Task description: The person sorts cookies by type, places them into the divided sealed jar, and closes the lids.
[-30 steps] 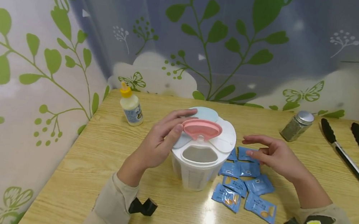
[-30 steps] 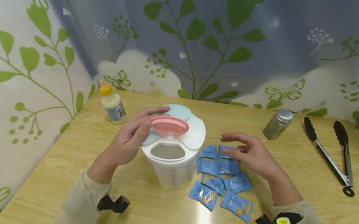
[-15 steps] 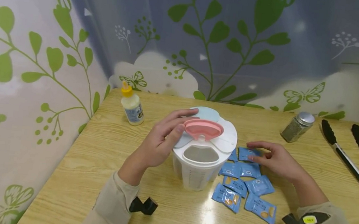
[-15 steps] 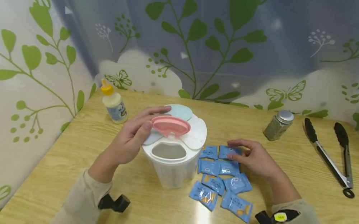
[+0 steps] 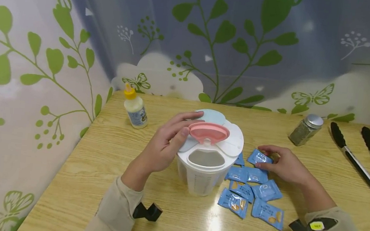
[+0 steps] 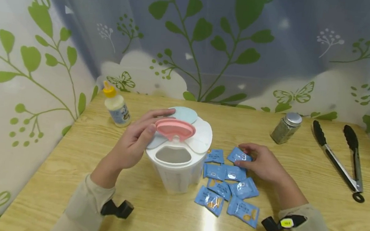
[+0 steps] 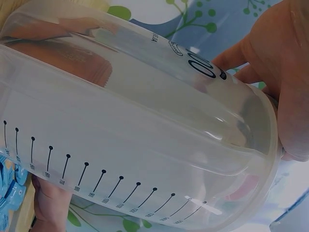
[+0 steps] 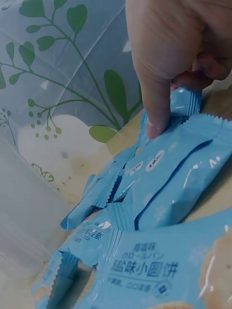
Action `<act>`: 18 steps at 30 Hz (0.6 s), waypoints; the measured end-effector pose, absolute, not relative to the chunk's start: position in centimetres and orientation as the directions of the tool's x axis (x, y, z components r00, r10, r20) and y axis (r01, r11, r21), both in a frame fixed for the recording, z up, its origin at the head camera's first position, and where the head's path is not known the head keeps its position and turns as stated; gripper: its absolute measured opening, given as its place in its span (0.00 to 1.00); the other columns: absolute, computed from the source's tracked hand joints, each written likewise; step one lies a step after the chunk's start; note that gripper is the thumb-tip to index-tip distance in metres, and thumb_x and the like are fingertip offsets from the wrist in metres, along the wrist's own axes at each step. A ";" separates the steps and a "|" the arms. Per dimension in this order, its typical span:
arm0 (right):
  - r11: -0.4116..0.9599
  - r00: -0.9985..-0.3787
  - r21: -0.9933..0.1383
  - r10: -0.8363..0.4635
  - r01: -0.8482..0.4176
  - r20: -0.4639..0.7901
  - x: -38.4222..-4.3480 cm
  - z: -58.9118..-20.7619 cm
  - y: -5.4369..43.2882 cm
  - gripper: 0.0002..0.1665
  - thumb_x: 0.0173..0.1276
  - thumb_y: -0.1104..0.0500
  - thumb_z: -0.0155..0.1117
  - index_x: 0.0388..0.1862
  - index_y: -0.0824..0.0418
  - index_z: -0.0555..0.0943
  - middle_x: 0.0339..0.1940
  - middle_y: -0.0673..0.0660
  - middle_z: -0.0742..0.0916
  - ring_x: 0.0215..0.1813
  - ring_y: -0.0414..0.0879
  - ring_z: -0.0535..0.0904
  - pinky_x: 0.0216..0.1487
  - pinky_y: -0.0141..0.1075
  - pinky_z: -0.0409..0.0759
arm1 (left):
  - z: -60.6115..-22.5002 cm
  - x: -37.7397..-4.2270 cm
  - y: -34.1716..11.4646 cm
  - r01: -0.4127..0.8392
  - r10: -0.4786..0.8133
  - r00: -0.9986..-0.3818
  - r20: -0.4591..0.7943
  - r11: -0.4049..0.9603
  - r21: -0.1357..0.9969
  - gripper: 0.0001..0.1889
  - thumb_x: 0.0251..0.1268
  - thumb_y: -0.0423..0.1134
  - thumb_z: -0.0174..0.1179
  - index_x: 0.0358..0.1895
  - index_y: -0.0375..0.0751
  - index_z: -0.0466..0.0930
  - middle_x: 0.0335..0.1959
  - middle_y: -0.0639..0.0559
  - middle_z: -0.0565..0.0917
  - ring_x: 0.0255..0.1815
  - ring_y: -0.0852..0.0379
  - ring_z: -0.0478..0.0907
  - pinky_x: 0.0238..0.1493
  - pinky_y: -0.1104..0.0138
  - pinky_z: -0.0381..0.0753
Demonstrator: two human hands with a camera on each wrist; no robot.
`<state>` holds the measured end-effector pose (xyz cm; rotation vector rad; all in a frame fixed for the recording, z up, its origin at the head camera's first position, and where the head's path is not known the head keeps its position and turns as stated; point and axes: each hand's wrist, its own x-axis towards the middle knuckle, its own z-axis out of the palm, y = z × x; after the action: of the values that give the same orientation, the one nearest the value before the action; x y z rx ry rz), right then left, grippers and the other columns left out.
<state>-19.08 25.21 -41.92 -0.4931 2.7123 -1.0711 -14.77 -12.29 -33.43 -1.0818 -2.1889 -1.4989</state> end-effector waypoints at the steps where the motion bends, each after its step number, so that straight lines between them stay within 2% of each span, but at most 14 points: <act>1: 0.699 -0.930 -0.675 -0.364 -0.237 -0.051 -19.0 -41.8 25.2 0.36 0.63 0.50 0.74 0.64 0.68 0.77 0.56 0.67 0.84 0.57 0.57 0.78 0.44 0.33 0.76 | -33.4 -14.8 -12.3 0.708 0.423 -0.682 0.596 0.182 0.682 0.27 0.82 0.51 0.38 0.60 0.34 0.80 0.71 0.44 0.73 0.74 0.50 0.67 0.75 0.55 0.66; 5: 0.725 -0.941 -0.656 -0.331 -0.207 -0.069 -19.0 -41.5 25.5 0.32 0.66 0.48 0.71 0.60 0.67 0.80 0.52 0.65 0.85 0.53 0.55 0.78 0.44 0.37 0.76 | -33.4 -14.7 -12.3 0.707 0.419 -0.684 0.597 0.179 0.685 0.27 0.82 0.51 0.38 0.60 0.34 0.80 0.71 0.44 0.73 0.74 0.50 0.67 0.75 0.55 0.66; 11: 0.711 -0.958 -0.689 -0.272 -0.138 -0.089 -19.2 -41.1 26.2 0.22 0.71 0.46 0.66 0.51 0.62 0.83 0.42 0.57 0.83 0.44 0.43 0.75 0.35 0.32 0.74 | -33.4 -14.7 -12.3 0.706 0.416 -0.685 0.598 0.177 0.685 0.27 0.82 0.51 0.38 0.60 0.34 0.80 0.71 0.44 0.73 0.74 0.50 0.67 0.75 0.55 0.66; 15: 0.712 -0.964 -0.691 -0.250 -0.124 -0.085 -19.1 -40.6 26.7 0.22 0.72 0.44 0.63 0.50 0.60 0.83 0.45 0.57 0.83 0.45 0.46 0.74 0.35 0.33 0.74 | -33.3 -14.6 -12.2 0.707 0.415 -0.685 0.599 0.179 0.685 0.27 0.82 0.51 0.38 0.60 0.34 0.80 0.71 0.44 0.73 0.74 0.50 0.68 0.75 0.55 0.66; 18: 0.701 -0.968 -0.707 -0.231 -0.092 -0.103 -19.0 -40.2 26.9 0.24 0.73 0.42 0.61 0.51 0.60 0.82 0.52 0.60 0.82 0.49 0.49 0.74 0.38 0.35 0.75 | -33.2 -14.6 -12.2 0.705 0.415 -0.687 0.597 0.180 0.686 0.27 0.82 0.51 0.38 0.60 0.34 0.80 0.71 0.44 0.73 0.74 0.50 0.68 0.75 0.55 0.66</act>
<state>-18.99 26.90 -40.18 -0.2614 2.7256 -1.1172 -14.55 -12.17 -33.22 -1.0711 -2.1838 -1.5087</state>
